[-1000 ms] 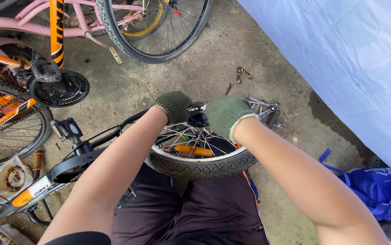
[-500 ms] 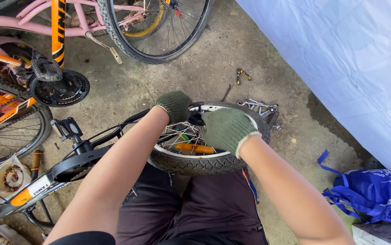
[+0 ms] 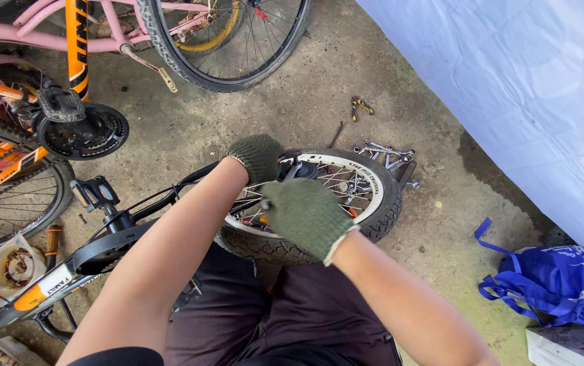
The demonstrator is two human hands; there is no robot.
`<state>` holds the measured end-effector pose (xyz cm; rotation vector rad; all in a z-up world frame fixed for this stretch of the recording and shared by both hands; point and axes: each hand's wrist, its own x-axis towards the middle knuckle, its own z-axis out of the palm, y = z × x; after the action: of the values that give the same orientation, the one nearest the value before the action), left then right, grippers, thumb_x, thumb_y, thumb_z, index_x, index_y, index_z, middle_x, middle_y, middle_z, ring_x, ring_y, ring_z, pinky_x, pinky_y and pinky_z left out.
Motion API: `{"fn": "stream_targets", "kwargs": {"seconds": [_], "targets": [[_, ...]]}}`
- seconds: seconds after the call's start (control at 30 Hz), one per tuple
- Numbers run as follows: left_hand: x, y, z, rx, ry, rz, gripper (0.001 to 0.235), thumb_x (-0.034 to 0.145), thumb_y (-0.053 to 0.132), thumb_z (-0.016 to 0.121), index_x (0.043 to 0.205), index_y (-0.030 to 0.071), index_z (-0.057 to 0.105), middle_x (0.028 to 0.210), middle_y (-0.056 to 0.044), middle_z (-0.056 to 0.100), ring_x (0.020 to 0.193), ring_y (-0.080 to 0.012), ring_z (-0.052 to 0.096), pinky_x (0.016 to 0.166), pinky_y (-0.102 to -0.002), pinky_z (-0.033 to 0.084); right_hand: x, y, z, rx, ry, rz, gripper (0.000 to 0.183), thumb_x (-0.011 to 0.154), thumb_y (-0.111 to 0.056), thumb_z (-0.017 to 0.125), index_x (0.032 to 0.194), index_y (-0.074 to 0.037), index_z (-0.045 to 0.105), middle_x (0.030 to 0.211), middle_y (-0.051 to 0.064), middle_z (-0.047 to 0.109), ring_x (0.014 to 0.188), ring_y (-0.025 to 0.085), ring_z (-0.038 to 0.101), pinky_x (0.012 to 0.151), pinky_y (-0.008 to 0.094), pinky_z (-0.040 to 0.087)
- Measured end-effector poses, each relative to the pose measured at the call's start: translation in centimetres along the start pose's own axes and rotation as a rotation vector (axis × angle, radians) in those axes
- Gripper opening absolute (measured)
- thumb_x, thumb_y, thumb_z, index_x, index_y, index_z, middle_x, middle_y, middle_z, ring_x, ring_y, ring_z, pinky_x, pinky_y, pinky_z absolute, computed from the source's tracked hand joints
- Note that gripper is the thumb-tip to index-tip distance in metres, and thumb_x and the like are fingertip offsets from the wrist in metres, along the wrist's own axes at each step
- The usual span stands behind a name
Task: The person uses a wrench to tighten the axle nuts on a bicycle wheel held on their lap. They repeatedly adjust the wrench and rotate the wheel to secure the axle.
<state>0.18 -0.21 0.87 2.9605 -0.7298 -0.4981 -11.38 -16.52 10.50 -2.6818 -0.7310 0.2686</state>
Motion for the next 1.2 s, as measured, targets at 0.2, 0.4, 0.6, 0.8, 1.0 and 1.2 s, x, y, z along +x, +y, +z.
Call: {"fn": "stream_targets", "kwargs": {"seconds": [0.2,0.4,0.6,0.8,1.0,1.2], "targets": [[1.1,0.0,1.2,0.031,-0.032,-0.029,0.035,0.083,0.038,0.056,0.090,0.012,0.078,0.084,-0.018,0.076,0.091,-0.0391,0.076,0.077,-0.052,0.061,0.8,-3.9,-1.4,0.130,0.024,-0.093,0.015,0.088,-0.034,0.064,0.082,-0.021,0.068,0.071,0.005,0.069,0.068,0.030,0.068,0.066,0.036,0.052],[0.8,0.0,0.9,-0.030,-0.051,-0.037,0.037,0.086,0.038,0.055,0.093,0.009,0.077,0.088,-0.020,0.076,0.095,-0.0421,0.074,0.080,-0.054,0.060,1.9,-4.9,-0.5,0.071,0.027,-0.070,0.012,0.089,-0.034,0.064,0.086,-0.024,0.068,0.078,0.005,0.068,0.076,0.031,0.068,0.067,0.037,0.054],[0.0,0.3,-0.5,-0.021,-0.054,-0.005,0.036,0.085,0.035,0.055,0.094,0.009,0.078,0.089,-0.020,0.076,0.096,-0.0415,0.074,0.080,-0.053,0.061,0.8,-4.4,0.0,0.014,0.030,-0.073,0.010,0.090,-0.035,0.063,0.091,-0.026,0.068,0.085,0.005,0.066,0.083,0.032,0.068,0.067,0.038,0.055],[0.0,0.6,0.0,-0.007,-0.004,-0.054,0.036,0.086,0.037,0.054,0.090,0.010,0.077,0.084,-0.017,0.076,0.092,-0.0388,0.075,0.077,-0.051,0.062,-0.7,-1.9,-0.2,-0.054,0.017,-0.089,0.010,0.091,-0.035,0.062,0.095,-0.028,0.067,0.093,0.006,0.065,0.090,0.032,0.068,0.068,0.039,0.056],[0.4,0.1,1.0,-0.003,0.008,-0.048,0.036,0.084,0.037,0.054,0.091,0.012,0.079,0.085,-0.017,0.076,0.092,-0.0384,0.076,0.076,-0.051,0.062,-0.2,-0.8,-0.4,-0.122,0.012,-0.094,0.011,0.091,-0.035,0.062,0.099,-0.030,0.067,0.100,0.006,0.063,0.098,0.033,0.068,0.069,0.040,0.057],[1.6,-1.0,3.3,-0.079,0.009,-0.020,0.050,0.085,0.050,0.050,0.104,0.012,0.077,0.102,-0.017,0.077,0.106,-0.0407,0.072,0.086,-0.055,0.061,1.9,0.4,-1.3,-0.190,0.016,-0.103,0.013,0.092,-0.035,0.061,0.103,-0.032,0.067,0.107,0.006,0.062,0.105,0.034,0.068,0.070,0.040,0.059]]}}
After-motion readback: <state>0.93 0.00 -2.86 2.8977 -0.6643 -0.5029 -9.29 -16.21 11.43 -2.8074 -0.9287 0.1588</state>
